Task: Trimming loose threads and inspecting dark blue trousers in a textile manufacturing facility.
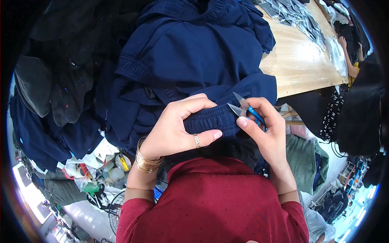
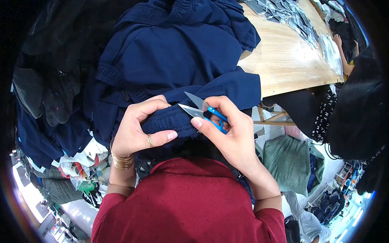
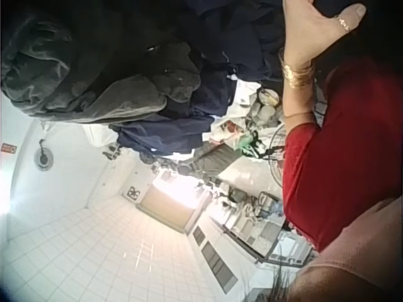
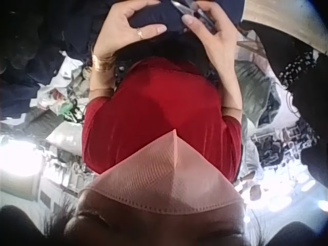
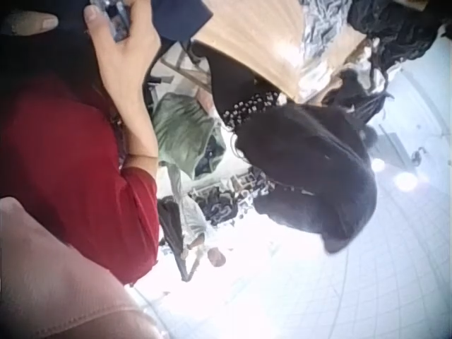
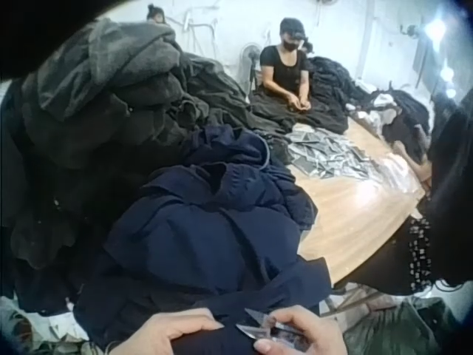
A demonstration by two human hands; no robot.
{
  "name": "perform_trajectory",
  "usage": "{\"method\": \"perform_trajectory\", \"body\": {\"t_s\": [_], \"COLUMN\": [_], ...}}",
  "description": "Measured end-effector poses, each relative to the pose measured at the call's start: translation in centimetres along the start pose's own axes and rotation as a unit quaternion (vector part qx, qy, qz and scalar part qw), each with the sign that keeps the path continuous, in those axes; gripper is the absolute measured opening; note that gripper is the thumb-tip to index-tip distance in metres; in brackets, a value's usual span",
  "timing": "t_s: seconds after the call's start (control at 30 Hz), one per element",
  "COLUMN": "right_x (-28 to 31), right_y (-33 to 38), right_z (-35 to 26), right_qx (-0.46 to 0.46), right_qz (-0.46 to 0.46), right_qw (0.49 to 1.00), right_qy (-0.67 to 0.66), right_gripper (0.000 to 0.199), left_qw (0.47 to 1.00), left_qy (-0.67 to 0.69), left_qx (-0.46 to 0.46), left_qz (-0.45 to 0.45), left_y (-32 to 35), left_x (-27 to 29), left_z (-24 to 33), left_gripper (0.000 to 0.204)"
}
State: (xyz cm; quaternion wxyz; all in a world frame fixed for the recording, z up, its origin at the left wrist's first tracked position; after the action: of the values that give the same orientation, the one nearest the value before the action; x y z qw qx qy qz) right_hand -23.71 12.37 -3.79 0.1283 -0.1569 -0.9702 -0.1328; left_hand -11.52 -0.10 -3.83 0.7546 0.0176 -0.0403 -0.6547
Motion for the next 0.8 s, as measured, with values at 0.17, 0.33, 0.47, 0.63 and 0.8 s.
{"method": "perform_trajectory", "body": {"t_s": [0.17, 0.33, 0.47, 0.63, 0.8], "right_x": [0.7, 0.5, 0.4, 0.4, -0.1], "right_y": [0.3, 0.3, 0.4, 0.6, 0.1], "right_z": [-2.1, -3.2, -3.6, -3.7, -2.4], "right_qx": [0.032, 0.053, 0.071, 0.077, 0.02], "right_qz": [0.033, 0.043, 0.049, 0.055, 0.016], "right_qw": [0.987, 0.972, 0.964, 0.962, 0.983], "right_qy": [0.153, 0.226, 0.251, 0.256, 0.181], "right_gripper": [0.029, 0.03, 0.029, 0.029, 0.03], "left_qw": [1.0, 1.0, 1.0, 1.0, 1.0], "left_qy": [0.008, 0.0, -0.006, -0.004, -0.012], "left_qx": [-0.002, -0.014, -0.02, -0.018, -0.016], "left_qz": [-0.002, -0.006, -0.002, -0.005, -0.017], "left_y": [0.2, 0.1, 0.2, 0.2, 0.4], "left_x": [0.1, 0.2, 0.3, 0.2, 0.4], "left_z": [0.0, 0.1, 0.0, -0.1, -0.1], "left_gripper": [0.03, 0.03, 0.029, 0.029, 0.029]}}
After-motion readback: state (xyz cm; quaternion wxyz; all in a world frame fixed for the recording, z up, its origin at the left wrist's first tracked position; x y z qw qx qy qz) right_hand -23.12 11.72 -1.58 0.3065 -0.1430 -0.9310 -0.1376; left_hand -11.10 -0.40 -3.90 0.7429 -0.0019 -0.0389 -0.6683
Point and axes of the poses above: each hand's wrist, its own y-axis away from the middle knuckle, its own x-axis out of the back of the hand, z = x × y, the point moved 6 cm from there along -y, towards the middle knuckle, and after that the axes turned 14 degrees about -z, right-handed, at the moved point
